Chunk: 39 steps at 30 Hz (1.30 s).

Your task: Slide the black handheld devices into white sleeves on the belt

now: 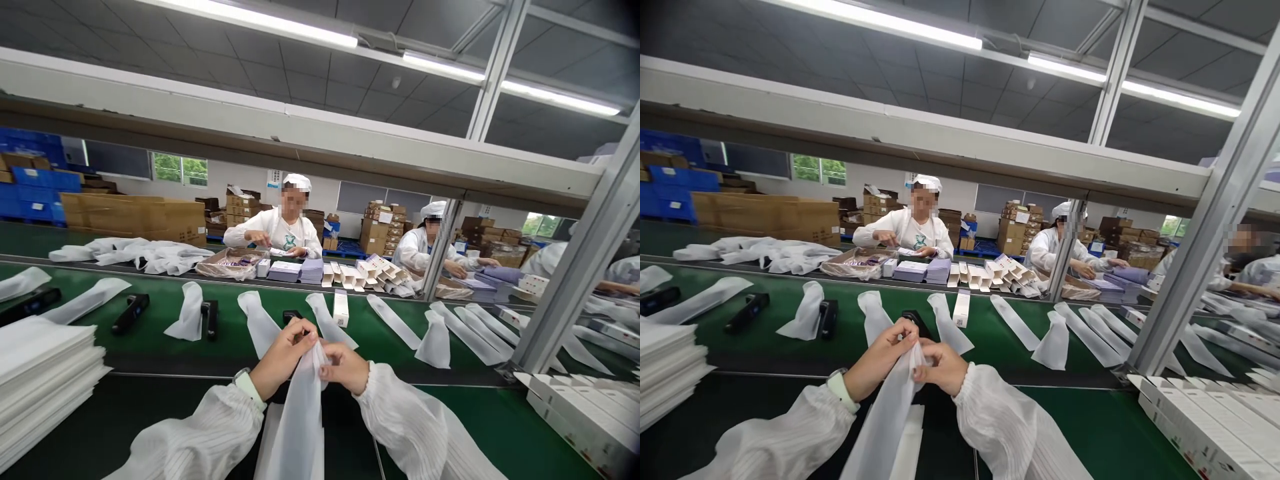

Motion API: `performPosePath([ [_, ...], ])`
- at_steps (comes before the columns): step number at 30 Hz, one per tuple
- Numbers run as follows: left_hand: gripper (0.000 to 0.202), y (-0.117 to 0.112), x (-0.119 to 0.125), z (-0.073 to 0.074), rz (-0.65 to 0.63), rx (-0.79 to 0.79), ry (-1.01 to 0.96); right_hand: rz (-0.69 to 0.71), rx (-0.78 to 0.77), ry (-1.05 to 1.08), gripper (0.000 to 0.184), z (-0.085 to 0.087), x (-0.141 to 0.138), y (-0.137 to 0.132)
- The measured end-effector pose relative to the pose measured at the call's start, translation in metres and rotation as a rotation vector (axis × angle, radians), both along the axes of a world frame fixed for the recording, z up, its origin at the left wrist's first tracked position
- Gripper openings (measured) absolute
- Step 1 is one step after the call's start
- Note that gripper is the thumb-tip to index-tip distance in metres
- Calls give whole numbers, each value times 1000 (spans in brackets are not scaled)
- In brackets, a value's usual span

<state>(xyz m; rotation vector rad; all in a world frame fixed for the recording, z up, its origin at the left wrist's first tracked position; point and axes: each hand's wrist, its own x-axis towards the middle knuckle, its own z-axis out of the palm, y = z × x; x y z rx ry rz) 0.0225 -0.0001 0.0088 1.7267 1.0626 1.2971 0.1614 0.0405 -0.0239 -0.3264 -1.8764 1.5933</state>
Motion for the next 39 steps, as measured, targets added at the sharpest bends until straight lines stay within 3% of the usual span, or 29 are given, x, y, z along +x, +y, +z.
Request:
performPosePath([
  [3,24,-8,-3,-8,95,-37,-7,-222,-60,24,37,4,10,18],
  [6,49,-31,-14,-27,113,-119,220,-717,29,54,43,20,41,57],
  [8,58,-48,-23,-40,31,-171,467,-1095,233,-134,48,30,72,83],
  [11,39,-59,-31,-51,-43,-174,670,-1269,276,-258,37,31,108,100],
  [13,29,-56,-33,-54,-25,-164,694,-1308,296,-330,27,22,109,93],
  [14,26,-54,-33,-54,-16,-160,696,-1289,330,-374,26,16,102,84],
  [16,24,-48,-33,-56,-7,-145,699,-1108,415,-436,27,0,76,58],
  [19,25,-44,-32,-58,5,-102,705,-524,432,-402,26,-25,26,9],
  [21,27,-44,-33,-59,15,-95,691,-389,396,-422,27,-38,3,-18],
  [25,40,-42,-34,-58,5,-127,583,-460,318,-448,14,-47,-7,-37],
  [28,42,-38,-32,-58,16,-123,562,-457,328,-466,33,-44,0,-32],
  [30,43,-36,-31,-59,43,-120,552,-445,350,-508,36,-42,2,-28],
  [33,47,-34,-32,-57,34,-148,484,-488,391,-530,15,-40,3,-27],
  [36,34,-30,-32,-50,-77,-158,436,-478,424,-488,11,-35,5,-26],
  [39,16,-24,-29,-42,-245,-141,367,-359,441,-452,13,-29,11,-22],
])
